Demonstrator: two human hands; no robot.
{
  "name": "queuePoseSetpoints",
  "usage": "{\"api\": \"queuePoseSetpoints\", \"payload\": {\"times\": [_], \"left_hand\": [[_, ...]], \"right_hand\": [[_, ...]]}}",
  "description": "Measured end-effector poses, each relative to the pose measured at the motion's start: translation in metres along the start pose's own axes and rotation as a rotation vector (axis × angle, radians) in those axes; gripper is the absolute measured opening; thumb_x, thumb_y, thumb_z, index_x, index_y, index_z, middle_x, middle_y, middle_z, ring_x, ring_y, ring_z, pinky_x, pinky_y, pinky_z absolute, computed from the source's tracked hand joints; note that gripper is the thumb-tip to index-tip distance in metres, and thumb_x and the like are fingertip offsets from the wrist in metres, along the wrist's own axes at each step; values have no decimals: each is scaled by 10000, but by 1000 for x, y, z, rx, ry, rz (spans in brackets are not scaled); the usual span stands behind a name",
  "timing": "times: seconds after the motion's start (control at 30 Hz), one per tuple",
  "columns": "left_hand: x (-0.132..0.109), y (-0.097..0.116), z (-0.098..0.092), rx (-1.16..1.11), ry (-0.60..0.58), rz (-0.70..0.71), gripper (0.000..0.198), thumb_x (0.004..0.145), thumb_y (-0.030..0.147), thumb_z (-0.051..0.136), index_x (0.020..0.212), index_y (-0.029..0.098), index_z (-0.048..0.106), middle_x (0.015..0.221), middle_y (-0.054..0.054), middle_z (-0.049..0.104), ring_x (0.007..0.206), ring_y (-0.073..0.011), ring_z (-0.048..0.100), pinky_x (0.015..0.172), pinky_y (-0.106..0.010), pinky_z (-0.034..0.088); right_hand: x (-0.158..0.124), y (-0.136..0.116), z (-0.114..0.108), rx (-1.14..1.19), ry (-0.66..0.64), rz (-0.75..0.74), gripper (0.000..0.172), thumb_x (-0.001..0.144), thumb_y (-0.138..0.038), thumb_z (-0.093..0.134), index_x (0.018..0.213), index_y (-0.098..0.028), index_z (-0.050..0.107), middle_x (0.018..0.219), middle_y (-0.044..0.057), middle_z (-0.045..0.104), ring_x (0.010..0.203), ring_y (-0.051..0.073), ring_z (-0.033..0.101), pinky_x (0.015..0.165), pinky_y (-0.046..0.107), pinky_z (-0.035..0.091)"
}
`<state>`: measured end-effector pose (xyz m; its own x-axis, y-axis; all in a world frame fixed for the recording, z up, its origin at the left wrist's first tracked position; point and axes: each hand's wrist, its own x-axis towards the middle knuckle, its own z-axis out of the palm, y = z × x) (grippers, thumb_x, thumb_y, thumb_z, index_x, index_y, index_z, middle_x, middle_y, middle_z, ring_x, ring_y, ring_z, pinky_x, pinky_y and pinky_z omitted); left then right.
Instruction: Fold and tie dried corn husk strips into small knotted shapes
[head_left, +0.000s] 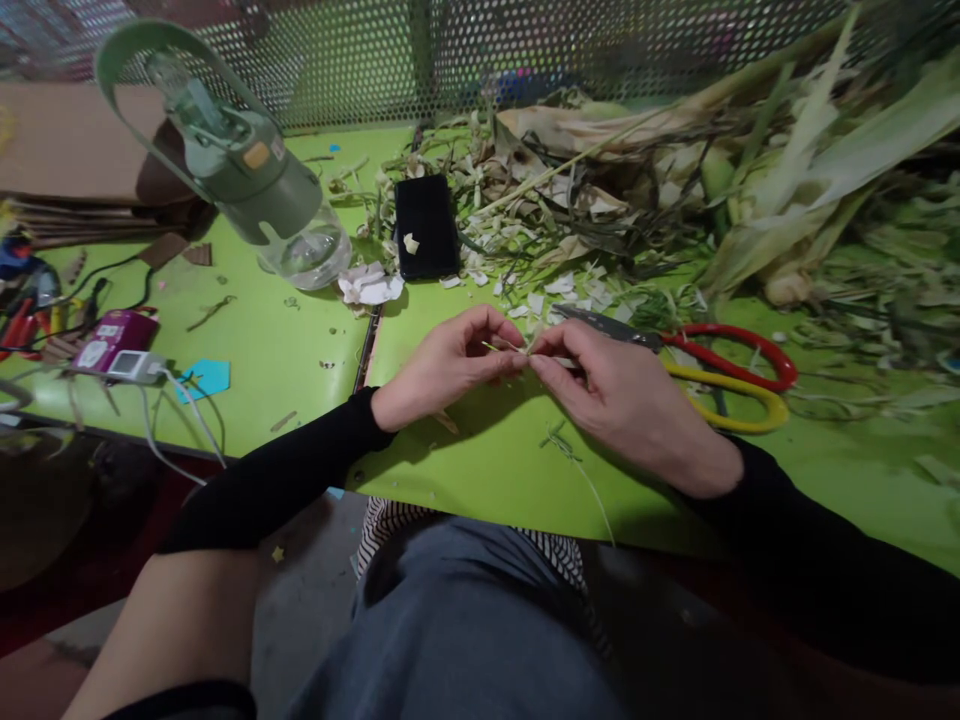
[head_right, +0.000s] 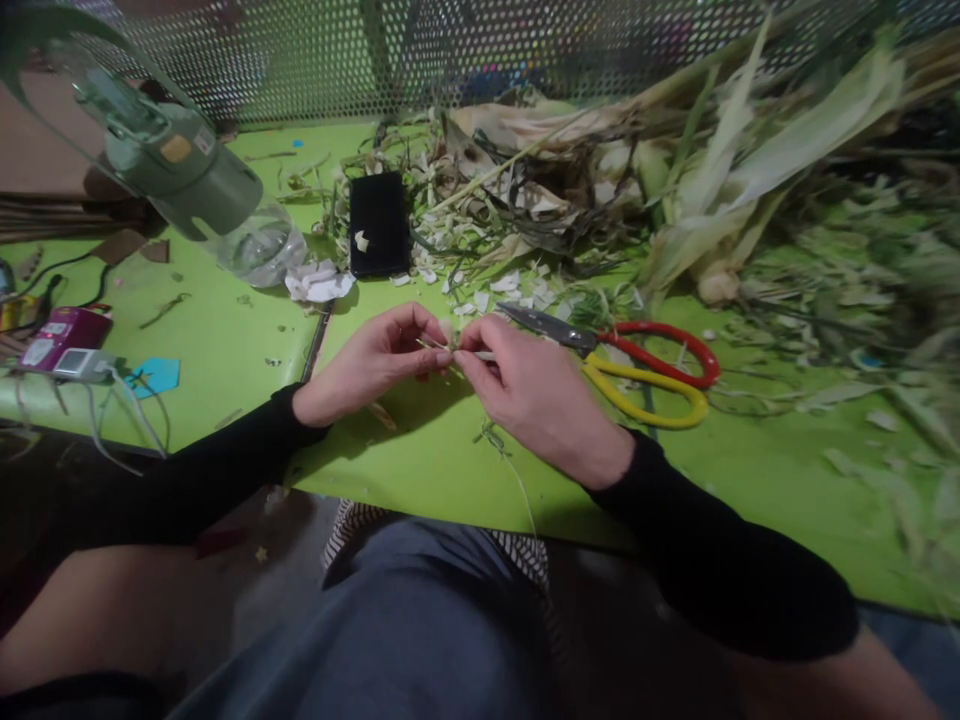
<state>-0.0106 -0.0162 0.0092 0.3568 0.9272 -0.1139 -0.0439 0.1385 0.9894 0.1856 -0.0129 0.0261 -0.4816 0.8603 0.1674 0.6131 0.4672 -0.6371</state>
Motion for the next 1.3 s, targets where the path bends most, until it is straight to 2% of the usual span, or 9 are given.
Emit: {"api": "queuePoseSetpoints", "payload": {"times": [0.13,0.27,0.37,0.57,0.7,0.83,0.97,1.07,1.3], "left_hand": [[0,-1,0,1,30,48,435,735,437,851,888,155,558,827,24,604,722,-74,589,663,-226,492],[-2,-1,0,12,24,60,363,748,361,843,860,150,570,813,15,621,740,-80,586,693,-234,488],[-3,1,1,-5,0,56,321,753,305,829,857,146,570,814,12,630,753,-79,589,714,-234,479],[-5,5,1,34,10,28,317,749,292,826,896,138,592,810,20,606,716,-71,535,681,-241,438],[-4,4,1,-61,-35,17,352,764,325,829,942,142,587,853,4,624,775,-93,590,758,-268,484],[-3,2,1,-85,0,31,362,769,325,837,958,149,584,867,7,625,792,-88,606,764,-248,488],[-4,3,1,14,50,8,389,769,415,834,902,138,595,827,18,611,702,-64,527,654,-219,429],[-5,4,1,74,36,27,400,808,478,788,902,128,618,811,14,612,669,-62,494,623,-218,404],[-9,1,3,369,114,267,345,904,480,691,852,153,599,759,12,628,663,-76,527,605,-203,422]], "right_hand": [[0,1,1,-16,-23,-19,129,955,-335,542,869,-244,576,665,0,620,541,165,513,542,308,341],[-2,-1,3,88,68,-1,126,961,-353,553,975,-234,594,792,28,692,631,177,594,574,306,407],[-2,-1,3,158,95,-9,130,958,-360,578,947,-235,612,801,29,698,646,174,597,588,310,429],[-1,3,5,293,89,31,170,926,-399,667,920,-235,621,776,3,666,662,151,587,587,290,453],[0,3,8,502,57,116,247,920,-459,688,902,-234,589,697,-22,630,606,135,575,563,279,482],[2,4,10,627,40,146,269,920,-472,700,919,-233,577,699,-28,644,585,122,575,560,266,502],[1,7,12,571,81,68,233,940,-447,684,933,-233,592,714,-29,643,603,120,582,564,259,489],[-1,8,13,450,114,-8,167,969,-396,648,960,-234,608,752,-20,654,646,130,611,598,273,486],[-3,3,9,198,179,-117,82,951,-312,627,940,-231,628,805,1,665,652,146,582,584,296,435]]}}
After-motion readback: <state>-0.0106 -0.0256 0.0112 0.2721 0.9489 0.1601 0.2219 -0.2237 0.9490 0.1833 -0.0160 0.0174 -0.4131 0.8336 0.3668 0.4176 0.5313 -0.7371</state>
